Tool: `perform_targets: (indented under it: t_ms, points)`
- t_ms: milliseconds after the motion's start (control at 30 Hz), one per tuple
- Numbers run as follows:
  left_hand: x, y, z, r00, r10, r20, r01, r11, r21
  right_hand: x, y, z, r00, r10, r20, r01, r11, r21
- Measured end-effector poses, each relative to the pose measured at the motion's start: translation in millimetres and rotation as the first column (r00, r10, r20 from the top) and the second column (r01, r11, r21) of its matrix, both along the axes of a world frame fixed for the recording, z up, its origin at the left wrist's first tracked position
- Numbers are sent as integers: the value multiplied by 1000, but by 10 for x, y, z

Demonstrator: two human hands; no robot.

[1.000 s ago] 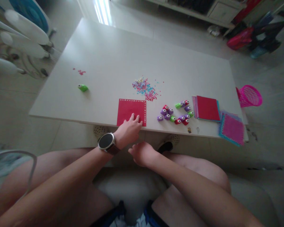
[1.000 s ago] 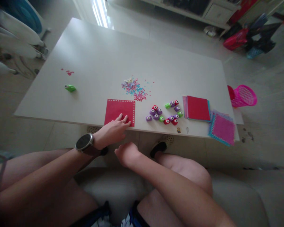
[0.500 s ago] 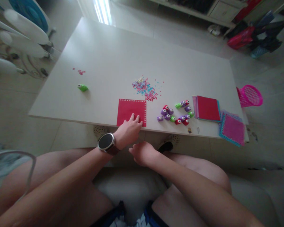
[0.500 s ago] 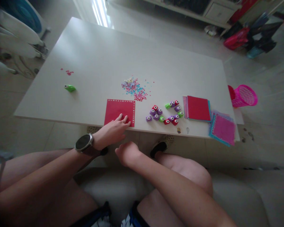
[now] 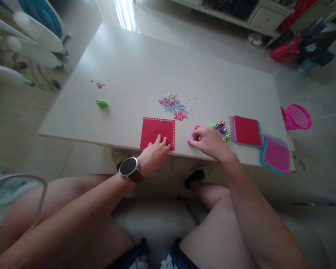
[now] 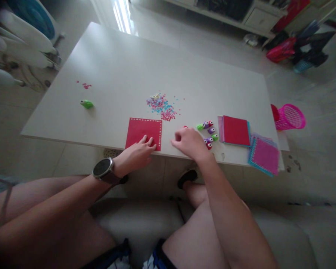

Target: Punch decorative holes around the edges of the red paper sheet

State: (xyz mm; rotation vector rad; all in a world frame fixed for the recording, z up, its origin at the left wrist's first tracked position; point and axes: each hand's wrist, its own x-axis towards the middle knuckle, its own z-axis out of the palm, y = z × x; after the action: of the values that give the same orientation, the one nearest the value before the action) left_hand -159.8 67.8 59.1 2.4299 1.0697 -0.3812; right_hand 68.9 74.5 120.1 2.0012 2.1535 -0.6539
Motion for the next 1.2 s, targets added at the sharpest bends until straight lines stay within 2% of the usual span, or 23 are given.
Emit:
perform_targets:
  t_ms: [67, 100, 167, 300, 400, 600, 900, 1200]
  points:
    - [-3, 3, -8, 1000, 4, -2, -4, 1000, -4, 227, 72, -11, 979, -200, 48, 191, 970, 151]
    - [-5, 3, -13, 1000, 6, 0, -6, 1000, -5, 322, 89, -40, 963, -261, 62, 248, 955, 163]
    - [-8, 1, -19, 1000, 8, 6, -8, 1000, -5, 463, 93, -125, 948, -304, 94, 293, 949, 117]
    - [-9, -3, -18, 1000, 11, 7, -11, 1000, -6, 557, 56, -264, 952, -262, 157, 272, 961, -46]
    - [-6, -5, -17, 1000, 9, 0, -9, 1000, -7, 532, 42, -302, 963, -213, 167, 233, 966, -110]
    - [-22, 13, -20, 1000, 13, 17, -14, 1000, 17, 472, 69, -371, 968, -127, 215, 159, 978, -137]
    - [28, 51, 94, 996, 90, -8, -89, 996, 21, 410, 98, -389, 963, -47, 265, 99, 977, -188]
    - [12, 45, -59, 999, 39, -11, -39, 997, 67, 380, 71, -390, 964, -42, 263, 110, 962, -250]
